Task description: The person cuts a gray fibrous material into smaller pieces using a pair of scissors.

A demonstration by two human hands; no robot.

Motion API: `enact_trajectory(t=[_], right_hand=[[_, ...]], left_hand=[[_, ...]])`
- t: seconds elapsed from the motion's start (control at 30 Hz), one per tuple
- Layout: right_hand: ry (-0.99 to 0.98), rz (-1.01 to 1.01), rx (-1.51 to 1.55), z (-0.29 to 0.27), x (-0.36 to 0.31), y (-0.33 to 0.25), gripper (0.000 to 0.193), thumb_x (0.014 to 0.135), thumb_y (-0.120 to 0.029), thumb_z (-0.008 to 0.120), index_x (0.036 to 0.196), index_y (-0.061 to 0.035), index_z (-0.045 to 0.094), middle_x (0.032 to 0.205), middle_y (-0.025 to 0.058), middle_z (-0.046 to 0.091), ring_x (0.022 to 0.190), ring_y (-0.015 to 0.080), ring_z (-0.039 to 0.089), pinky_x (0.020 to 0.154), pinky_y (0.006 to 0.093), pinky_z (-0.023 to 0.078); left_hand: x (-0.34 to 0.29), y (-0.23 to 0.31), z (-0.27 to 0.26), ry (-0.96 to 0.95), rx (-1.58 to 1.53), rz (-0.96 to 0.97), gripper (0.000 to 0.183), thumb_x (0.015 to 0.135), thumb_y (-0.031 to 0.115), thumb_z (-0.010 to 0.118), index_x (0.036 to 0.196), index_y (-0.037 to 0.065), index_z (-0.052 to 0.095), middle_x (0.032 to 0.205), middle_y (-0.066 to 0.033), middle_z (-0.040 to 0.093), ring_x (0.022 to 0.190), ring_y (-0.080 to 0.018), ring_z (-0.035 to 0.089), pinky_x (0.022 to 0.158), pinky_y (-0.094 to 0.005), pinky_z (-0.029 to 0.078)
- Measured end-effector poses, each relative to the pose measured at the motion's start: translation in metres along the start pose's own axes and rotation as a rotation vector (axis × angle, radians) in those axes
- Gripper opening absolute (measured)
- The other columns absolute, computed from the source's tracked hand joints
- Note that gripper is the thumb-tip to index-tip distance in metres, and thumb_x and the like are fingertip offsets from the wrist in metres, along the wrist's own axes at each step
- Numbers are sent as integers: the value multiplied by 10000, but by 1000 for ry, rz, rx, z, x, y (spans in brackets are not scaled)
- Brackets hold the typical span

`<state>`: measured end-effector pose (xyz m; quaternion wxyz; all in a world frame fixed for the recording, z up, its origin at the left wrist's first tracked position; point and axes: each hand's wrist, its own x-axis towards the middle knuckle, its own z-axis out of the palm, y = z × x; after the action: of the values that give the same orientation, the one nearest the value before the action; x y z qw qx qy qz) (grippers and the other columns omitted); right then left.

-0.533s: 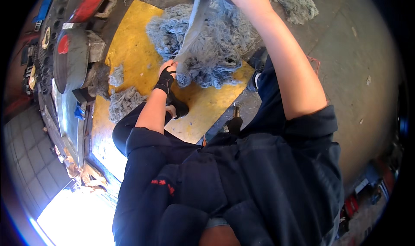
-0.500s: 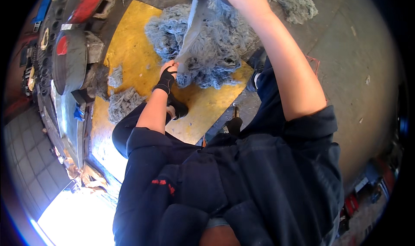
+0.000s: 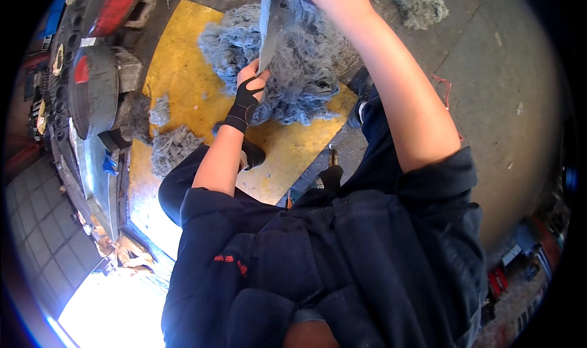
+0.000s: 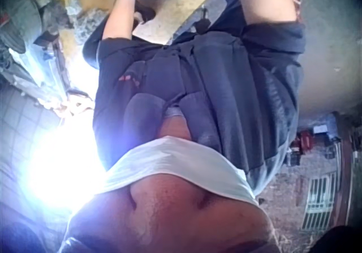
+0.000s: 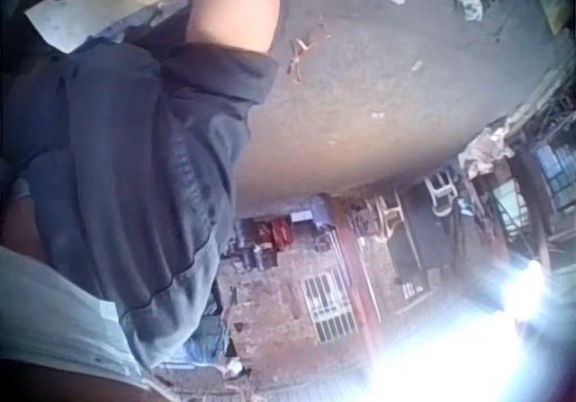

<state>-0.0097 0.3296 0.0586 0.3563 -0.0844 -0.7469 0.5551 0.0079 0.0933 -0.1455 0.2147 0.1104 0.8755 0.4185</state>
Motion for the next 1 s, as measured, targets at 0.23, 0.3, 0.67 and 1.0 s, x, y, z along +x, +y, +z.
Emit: enact_trajectory(t=[0.23,0.3,0.67,1.0], right_hand=[[218,66,-130,-24,25,9,199,742,-154,684,781,13,584,682,138,629,626,218,616,610,328,476],[258,85,-126,-31,29,12,199,741,-162,681,766,9,583,675,144,627,631,233,618,617,336,474],[350,89,-113,-56,32,5,213,776,-198,657,812,4,598,711,197,627,680,320,626,627,388,470],[335,192,-199,-67,24,-1,263,791,-266,651,905,-32,620,811,215,645,790,367,632,691,422,479]], left_hand=[[-10,25,-56,34,-126,100,465,779,76,698,1196,0,505,1112,-114,611,1010,-196,567,863,-309,441],[-15,30,-79,-8,-299,109,411,801,10,670,1179,3,510,1083,-82,614,1005,-155,562,862,-279,445],[-66,118,-157,-119,-205,8,317,823,63,653,1124,-10,584,977,-66,636,840,-128,595,758,-265,470],[-84,168,-192,-76,32,36,208,744,194,767,829,30,673,698,24,586,624,-49,483,566,-219,366]])
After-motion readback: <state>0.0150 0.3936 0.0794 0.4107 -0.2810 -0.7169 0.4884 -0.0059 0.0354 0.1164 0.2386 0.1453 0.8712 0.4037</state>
